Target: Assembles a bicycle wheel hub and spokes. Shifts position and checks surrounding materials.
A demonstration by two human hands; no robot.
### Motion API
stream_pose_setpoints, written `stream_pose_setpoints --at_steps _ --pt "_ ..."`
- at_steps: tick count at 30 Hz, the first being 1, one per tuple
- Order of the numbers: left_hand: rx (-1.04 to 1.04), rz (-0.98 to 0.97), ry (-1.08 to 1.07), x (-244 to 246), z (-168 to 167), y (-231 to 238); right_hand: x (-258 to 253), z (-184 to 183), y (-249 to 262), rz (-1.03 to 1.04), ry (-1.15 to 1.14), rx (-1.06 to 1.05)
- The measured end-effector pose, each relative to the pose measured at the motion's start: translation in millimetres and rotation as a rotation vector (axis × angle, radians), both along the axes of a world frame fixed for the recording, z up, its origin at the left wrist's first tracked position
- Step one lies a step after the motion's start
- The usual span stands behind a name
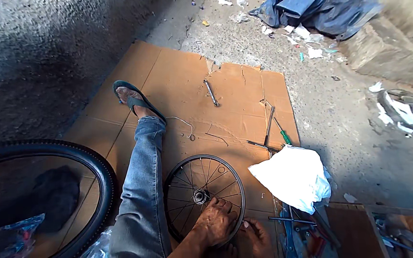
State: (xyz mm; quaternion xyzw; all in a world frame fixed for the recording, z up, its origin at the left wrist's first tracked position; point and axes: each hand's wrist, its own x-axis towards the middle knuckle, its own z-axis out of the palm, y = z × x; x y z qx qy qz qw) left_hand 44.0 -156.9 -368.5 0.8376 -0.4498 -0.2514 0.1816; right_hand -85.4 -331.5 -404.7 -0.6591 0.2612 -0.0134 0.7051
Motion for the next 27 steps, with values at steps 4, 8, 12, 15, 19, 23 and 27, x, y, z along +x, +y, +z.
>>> stream_pose_setpoints --at_steps 4,8,12,15,19,23,27 --pt "0.035 0.034 0.034 -6.0 -3.8 -2.8 0.4 -0.4 11.6 0.004 0.015 0.12" --pt "0.065 0.048 0.062 -8.4 -2.2 -4.2 1.1 -1.4 15.9 -0.01 0.004 0.106" --pt "0.063 0.066 0.023 -8.5 -3.1 -5.7 2.9 0.0 8.7 0.016 -0.012 0.041" --pt "0.021 0.085 0.018 -8.6 -6.4 -7.1 1.5 -1.1 3.7 0.064 -0.018 -0.022" --pt "0.003 0.122 0.11 -8.1 -5.2 -8.3 -3.1 -5.5 11.5 0.016 0.009 -0.042" --pt "0.024 0.147 0.148 -9.8 -4.3 -11.8 -6.0 -3.2 16.7 -0.007 0.03 -0.027" --pt "0.022 0.164 0.183 -9.3 -2.2 -12.7 -3.4 -0.7 18.1 -0.001 0.017 -0.097"
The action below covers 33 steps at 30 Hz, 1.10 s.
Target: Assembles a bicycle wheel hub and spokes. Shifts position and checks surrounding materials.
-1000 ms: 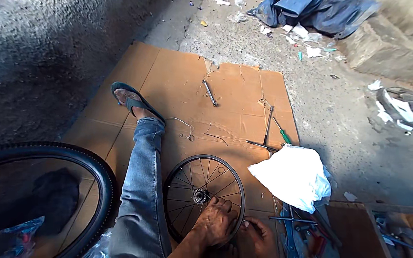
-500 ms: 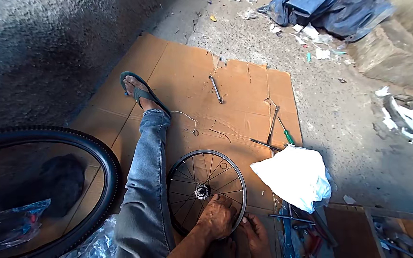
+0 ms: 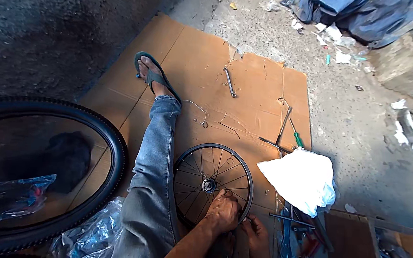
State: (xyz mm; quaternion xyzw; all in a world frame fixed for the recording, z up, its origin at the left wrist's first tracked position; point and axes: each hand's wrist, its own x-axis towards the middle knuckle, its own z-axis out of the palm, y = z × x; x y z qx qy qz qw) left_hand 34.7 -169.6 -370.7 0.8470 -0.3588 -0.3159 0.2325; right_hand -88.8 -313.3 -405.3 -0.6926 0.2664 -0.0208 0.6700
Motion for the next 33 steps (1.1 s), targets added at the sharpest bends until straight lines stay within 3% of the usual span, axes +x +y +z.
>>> stream_pose_setpoints --at_steps 13,24,33 --pt "0.035 -0.014 0.038 4.0 4.1 0.3 1.0 -2.3 -1.5 0.058 -0.056 -0.097" --pt "0.055 0.023 0.044 1.2 2.5 -2.2 1.1 -3.1 1.4 -0.003 -0.013 -0.023" --pt "0.023 0.059 0.042 1.3 2.6 -1.4 2.7 -3.7 0.4 -0.12 0.033 0.178"
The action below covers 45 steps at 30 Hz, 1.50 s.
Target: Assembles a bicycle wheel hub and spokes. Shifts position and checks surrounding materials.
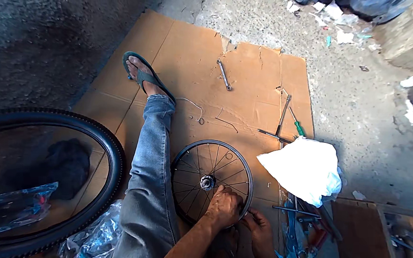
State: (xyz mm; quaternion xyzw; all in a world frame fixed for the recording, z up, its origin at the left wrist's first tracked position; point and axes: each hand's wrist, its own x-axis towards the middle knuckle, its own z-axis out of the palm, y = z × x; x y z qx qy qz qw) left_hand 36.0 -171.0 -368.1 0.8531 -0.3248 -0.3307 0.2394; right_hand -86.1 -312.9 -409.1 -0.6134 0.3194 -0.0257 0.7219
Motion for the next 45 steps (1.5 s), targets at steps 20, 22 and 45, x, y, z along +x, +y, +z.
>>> stream_pose_setpoints --at_steps 20,22,45 --pt "0.074 -0.132 0.164 28.1 20.1 -11.6 2.0 -10.0 -9.9 0.368 -0.208 -0.84" --pt "0.064 -0.138 0.183 29.7 21.3 -10.5 3.0 -7.1 -8.0 0.35 -0.162 -0.782" --pt "0.16 -0.148 0.216 32.8 22.6 -17.5 2.6 -11.4 -16.3 0.312 -0.283 -0.812"
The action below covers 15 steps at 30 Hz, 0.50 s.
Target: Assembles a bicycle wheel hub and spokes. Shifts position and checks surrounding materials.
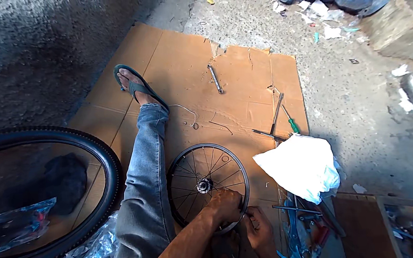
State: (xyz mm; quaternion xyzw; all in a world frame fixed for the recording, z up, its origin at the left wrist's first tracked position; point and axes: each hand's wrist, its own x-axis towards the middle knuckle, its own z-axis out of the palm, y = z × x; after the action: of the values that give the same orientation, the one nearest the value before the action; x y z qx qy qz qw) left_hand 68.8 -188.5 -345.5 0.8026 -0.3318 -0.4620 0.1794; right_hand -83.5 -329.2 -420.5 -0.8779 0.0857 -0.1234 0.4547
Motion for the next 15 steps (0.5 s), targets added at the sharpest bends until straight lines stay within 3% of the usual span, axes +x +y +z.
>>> stream_pose_setpoints --at_steps 4,9,15 --pt "0.019 -0.013 -0.001 3.5 1.2 -2.5 -3.3 -0.3 -0.7 0.028 -0.001 -0.081" --pt "0.088 -0.076 -0.003 3.9 7.8 -6.6 -0.9 -3.5 0.3 0.006 -0.004 0.046" --pt "0.17 -0.095 -0.017 -1.1 12.5 -9.9 0.3 -1.3 -1.2 0.059 0.019 -0.088"
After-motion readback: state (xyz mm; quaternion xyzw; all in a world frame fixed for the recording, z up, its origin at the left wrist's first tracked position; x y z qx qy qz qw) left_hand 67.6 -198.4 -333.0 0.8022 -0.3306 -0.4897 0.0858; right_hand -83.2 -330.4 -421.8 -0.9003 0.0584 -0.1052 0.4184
